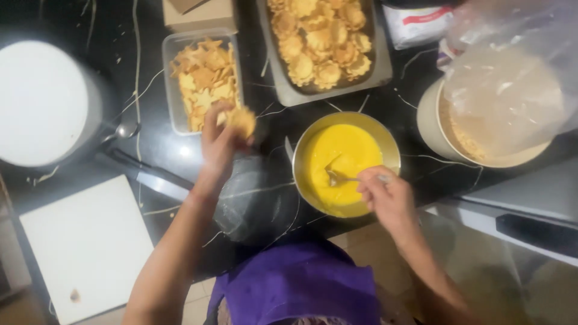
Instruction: Applying yellow glaze to small pastries using a spoon on a kitchen counter
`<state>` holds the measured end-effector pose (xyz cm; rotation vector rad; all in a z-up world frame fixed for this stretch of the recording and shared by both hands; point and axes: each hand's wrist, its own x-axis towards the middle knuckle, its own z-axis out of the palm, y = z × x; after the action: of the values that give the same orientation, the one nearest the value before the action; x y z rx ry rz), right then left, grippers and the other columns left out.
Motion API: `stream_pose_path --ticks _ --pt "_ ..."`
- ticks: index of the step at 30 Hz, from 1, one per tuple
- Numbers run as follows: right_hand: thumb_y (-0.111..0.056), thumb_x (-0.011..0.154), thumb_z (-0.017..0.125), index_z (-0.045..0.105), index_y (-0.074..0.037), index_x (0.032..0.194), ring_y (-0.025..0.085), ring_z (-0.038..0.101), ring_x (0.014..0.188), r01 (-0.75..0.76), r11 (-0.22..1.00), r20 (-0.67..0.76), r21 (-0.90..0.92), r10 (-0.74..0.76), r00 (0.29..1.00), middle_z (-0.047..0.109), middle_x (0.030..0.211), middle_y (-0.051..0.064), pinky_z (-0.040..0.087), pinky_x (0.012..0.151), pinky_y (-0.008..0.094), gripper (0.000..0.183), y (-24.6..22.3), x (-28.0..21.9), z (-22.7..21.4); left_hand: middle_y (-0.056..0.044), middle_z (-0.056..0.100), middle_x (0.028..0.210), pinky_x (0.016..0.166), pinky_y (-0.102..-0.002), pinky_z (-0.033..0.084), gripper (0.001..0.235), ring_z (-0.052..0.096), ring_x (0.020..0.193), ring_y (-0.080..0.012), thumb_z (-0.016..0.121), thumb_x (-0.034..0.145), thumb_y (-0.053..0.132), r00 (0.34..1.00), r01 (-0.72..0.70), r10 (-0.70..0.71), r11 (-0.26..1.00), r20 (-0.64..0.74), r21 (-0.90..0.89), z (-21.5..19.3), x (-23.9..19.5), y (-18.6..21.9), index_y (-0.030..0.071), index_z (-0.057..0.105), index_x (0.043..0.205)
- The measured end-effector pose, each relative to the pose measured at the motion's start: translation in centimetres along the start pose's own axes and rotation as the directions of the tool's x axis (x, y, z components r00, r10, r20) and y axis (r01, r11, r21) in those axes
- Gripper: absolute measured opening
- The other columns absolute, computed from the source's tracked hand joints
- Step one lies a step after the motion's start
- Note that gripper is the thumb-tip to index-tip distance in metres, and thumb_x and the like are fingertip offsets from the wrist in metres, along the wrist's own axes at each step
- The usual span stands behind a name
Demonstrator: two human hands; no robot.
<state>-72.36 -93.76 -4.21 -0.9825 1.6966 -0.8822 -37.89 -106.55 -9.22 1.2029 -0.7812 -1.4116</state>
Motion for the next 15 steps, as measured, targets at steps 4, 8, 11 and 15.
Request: stream_pose_path --ticks 4,8,11,15 --pt "-0.016 0.107 0.071 0.078 -0.004 0.105 0.019 0.066 0.054 -0.088 0.975 -0.073 0.205 0.105 0.992 0.07 0.07 0.014 0.056 0.044 0.03 0.014 -0.2 0.1 -1.4 -0.021 0.068 0.105 0.047 -0.035 0.061 0.071 0.072 0.074 -0.0282 0.059 0.079 -0.005 0.961 0.245 -0.262 0.955 -0.087 -0.167 -6.7 -7.9 0.0 0.005 0.051 0.149" --pt "-0.014 0.113 0.061 0.069 -0.002 0.112 0.02 0.066 0.056 0.113 0.917 -0.063 0.382 -0.096 0.993 0.068 0.075 0.016 0.055 0.045 0.03 0.014 -1.4 -1.6 -0.6 -0.021 0.064 0.126 0.066 -0.04 0.071 0.08 0.077 0.091 -0.0317 0.066 0.083 -0.009 0.971 0.226 -0.239 0.936 -0.015 -0.271 -6.8 -13.4 2.4 0.002 0.047 0.16" --pt "-0.01 0.117 0.055 0.068 0.001 0.115 0.019 0.07 0.06 0.369 0.837 0.018 0.404 -0.411 0.912 0.071 0.081 0.015 0.062 0.05 0.027 0.016 -4.5 -4.9 2.4 -0.023 0.061 0.145 0.074 -0.039 0.072 0.083 0.078 0.098 -0.0318 0.072 0.089 -0.01 0.975 0.193 -0.138 0.912 0.172 -0.363 -6.6 -15.4 3.9 0.001 0.042 0.166" --pt "-0.007 0.111 0.063 0.069 0.005 0.116 0.027 0.077 0.071 0.63 0.721 -0.047 0.289 -0.647 0.761 0.074 0.087 0.019 0.07 0.063 0.031 0.014 -8.3 -9.6 8.1 -0.022 0.059 0.158 0.078 -0.038 0.072 0.079 0.078 0.103 -0.0336 0.075 0.093 -0.006 0.936 0.206 -0.067 0.901 0.346 -0.382 -6.7 -16.5 6.1 0.0 0.045 0.166"
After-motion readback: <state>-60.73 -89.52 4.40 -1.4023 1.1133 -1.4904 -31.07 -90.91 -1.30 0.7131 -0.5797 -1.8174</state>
